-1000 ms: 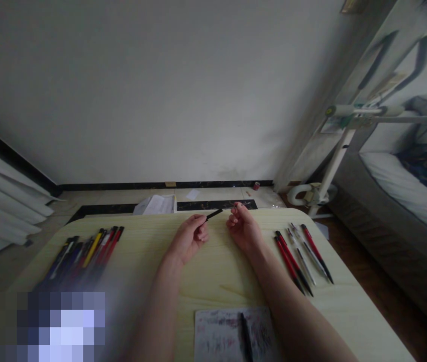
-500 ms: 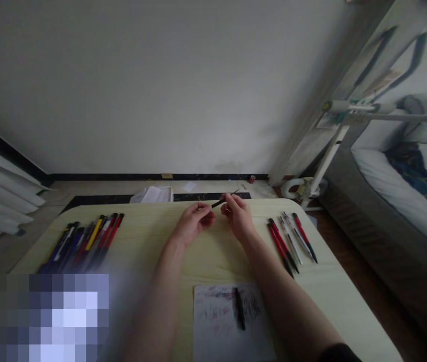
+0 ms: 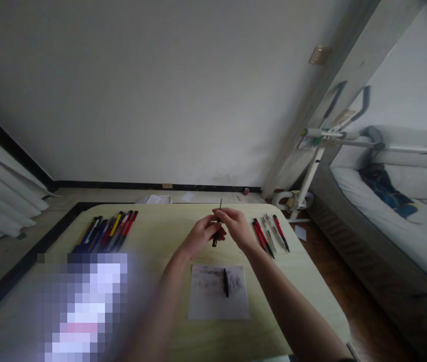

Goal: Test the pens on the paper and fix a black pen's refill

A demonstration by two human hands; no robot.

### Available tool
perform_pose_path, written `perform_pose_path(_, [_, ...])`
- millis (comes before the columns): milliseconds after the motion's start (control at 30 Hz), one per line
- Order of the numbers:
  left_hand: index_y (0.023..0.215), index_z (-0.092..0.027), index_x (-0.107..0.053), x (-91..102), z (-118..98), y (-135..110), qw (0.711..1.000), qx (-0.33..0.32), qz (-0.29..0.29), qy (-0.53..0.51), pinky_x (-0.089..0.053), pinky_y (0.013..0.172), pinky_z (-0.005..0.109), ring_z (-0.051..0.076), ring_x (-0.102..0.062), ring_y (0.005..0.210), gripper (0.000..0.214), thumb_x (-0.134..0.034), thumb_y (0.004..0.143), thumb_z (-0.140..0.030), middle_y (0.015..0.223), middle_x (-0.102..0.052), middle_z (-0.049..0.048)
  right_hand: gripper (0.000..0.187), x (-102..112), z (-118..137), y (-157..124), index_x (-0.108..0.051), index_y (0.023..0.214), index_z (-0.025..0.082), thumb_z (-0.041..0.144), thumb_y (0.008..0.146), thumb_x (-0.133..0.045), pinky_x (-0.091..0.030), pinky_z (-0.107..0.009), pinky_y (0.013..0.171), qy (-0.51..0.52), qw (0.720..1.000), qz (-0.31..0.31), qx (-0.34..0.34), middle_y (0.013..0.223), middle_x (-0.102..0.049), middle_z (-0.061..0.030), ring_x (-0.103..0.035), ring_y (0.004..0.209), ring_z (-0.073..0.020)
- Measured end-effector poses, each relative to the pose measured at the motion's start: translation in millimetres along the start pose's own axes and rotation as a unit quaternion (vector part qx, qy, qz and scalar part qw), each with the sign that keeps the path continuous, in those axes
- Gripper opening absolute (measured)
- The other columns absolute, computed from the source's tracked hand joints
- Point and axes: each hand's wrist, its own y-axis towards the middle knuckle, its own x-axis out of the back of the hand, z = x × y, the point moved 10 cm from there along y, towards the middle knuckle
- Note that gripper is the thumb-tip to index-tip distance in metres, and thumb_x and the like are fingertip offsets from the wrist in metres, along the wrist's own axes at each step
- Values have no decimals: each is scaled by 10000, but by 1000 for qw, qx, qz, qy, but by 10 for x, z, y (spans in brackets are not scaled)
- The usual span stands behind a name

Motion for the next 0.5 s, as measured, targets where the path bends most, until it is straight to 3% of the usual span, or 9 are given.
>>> perform_pose_path(67, [919,-133,-571,-15,-57,-110,1000,-14,-19,-13,-421,590,258,129,-568,603,264,-572,738,-325,728,-612,50,383,-19,24,-142,-605,1021,155,398,739,-515,-431,-259,532,-11,999,34,-2,721,-635,-32,-551,584,-133])
perform_pose_path(133, [925,-140,-558,80,-141,-224,997,-37,-55,-44,-424,606,257,131,-570,627,260,-581,733,-315,725,-606,41,414,62,25,-314,-567,1079,164,394,736,-535,-448,-272,612,-35,999,31,20,824,-637,-49,-569,684,-143])
perform_pose_path(300, [909,-153,-545,485,-296,-477,976,-107,-140,-127,-409,586,230,106,-544,599,207,-563,745,-280,647,-570,3,268,196,-305,-862,-624,953,171,301,734,-541,-435,-275,630,-224,972,65,20,792,-595,-51,-546,681,-143])
perform_pose_path(500, [964,-157,-546,323,83,-481,991,-20,-90,-95,-368,483,216,97,-514,521,285,-563,736,-328,621,-542,-7,281,100,-461,-1226,-629,981,203,218,714,-542,-418,-273,732,-315,942,118,15,808,-561,-46,-537,775,-160])
